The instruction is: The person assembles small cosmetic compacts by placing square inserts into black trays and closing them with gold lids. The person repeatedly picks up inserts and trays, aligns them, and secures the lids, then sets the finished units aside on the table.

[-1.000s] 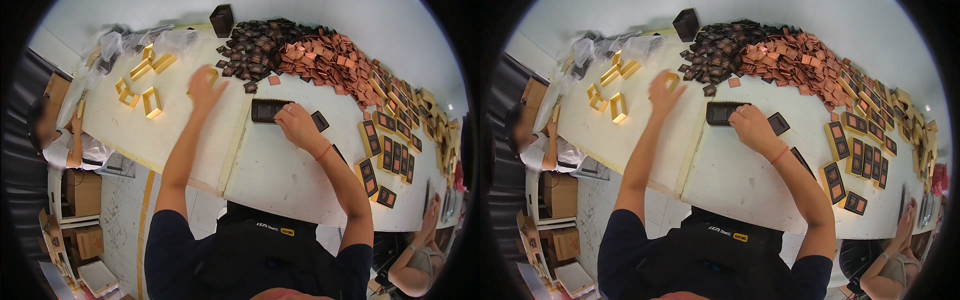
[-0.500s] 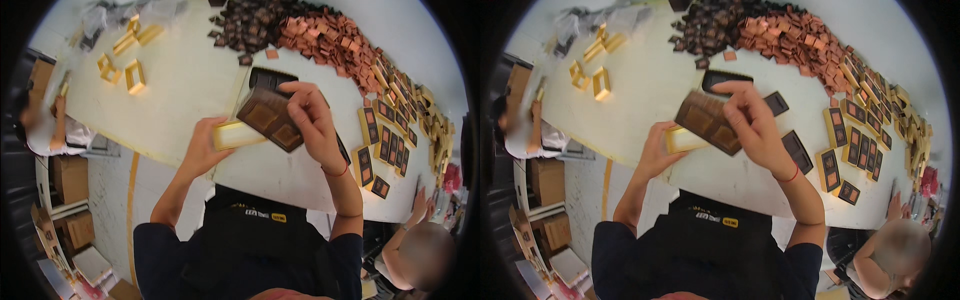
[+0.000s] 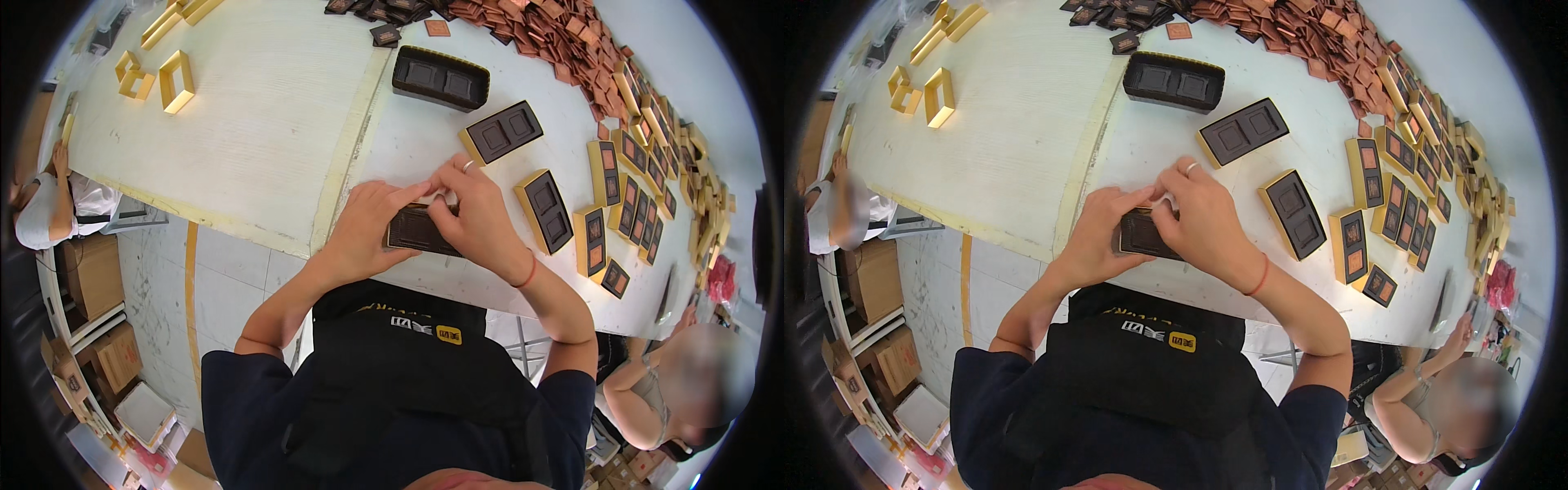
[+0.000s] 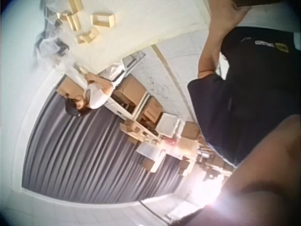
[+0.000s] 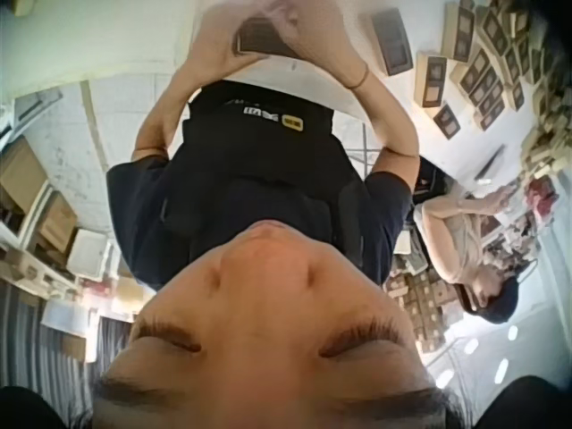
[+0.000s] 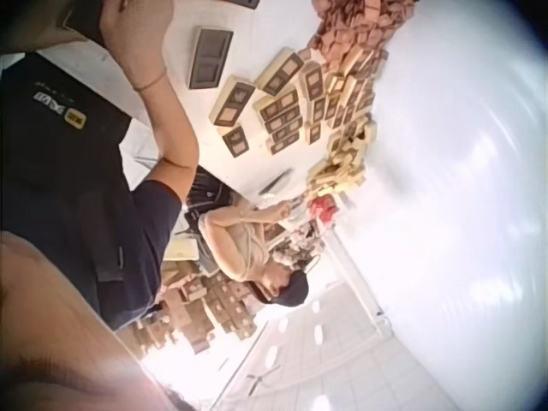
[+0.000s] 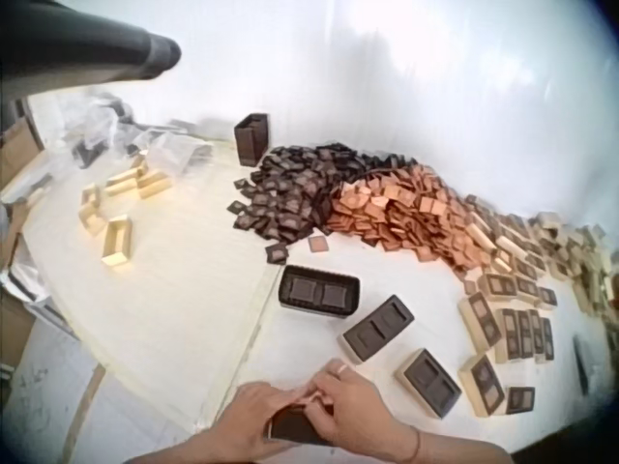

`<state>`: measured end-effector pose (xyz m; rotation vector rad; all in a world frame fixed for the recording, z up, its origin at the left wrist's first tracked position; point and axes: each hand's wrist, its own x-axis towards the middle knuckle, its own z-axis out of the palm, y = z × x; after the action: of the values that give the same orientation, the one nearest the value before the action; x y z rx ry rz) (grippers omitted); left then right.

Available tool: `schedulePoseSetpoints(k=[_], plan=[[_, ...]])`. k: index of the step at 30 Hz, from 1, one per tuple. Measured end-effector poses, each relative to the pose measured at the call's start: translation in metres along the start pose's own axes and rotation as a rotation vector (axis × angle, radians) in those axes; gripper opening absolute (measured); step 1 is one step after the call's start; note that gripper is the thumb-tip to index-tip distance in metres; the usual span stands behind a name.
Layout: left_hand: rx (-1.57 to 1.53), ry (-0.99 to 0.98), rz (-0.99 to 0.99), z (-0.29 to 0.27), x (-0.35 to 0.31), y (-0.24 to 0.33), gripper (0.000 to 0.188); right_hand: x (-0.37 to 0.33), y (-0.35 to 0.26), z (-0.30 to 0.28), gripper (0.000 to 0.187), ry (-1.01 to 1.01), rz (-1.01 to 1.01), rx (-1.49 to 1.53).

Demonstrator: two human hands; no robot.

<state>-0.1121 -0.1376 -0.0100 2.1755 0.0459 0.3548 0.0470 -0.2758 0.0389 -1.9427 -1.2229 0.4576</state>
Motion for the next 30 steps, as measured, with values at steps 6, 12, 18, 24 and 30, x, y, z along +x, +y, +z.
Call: schedulePoseSetpoints(k=[6, 12, 18, 24, 30], plan=[[0.154, -0.096, 0.096, 0.007, 0.002, -0.003, 0.076, -0.007, 0.024, 0.026, 0.023, 0.22, -0.125, -0.16], [0.234, -0.076, 0.108, 0.011, -0.001, 0.002, 0.073, -0.037, 0.035, 0.015, 0.027, 0.197, -0.31, -0.254], [0.241, -0.053, 0.094, 0.013, -0.002, 0.007, 0.071, -0.075, 0.039, 0.009, 0.051, 0.179, -0.253, -0.241], [0.281, -0.072, 0.147, 0.013, 0.001, 0.005, 0.073, -0.077, 0.036, 0.009, 0.063, 0.104, -0.15, -0.246], [0.298, -0.091, 0.124, 0.013, 0.002, 0.006, 0.081, -0.075, 0.028, 0.01, 0.062, 0.094, -0.144, -0.319]])
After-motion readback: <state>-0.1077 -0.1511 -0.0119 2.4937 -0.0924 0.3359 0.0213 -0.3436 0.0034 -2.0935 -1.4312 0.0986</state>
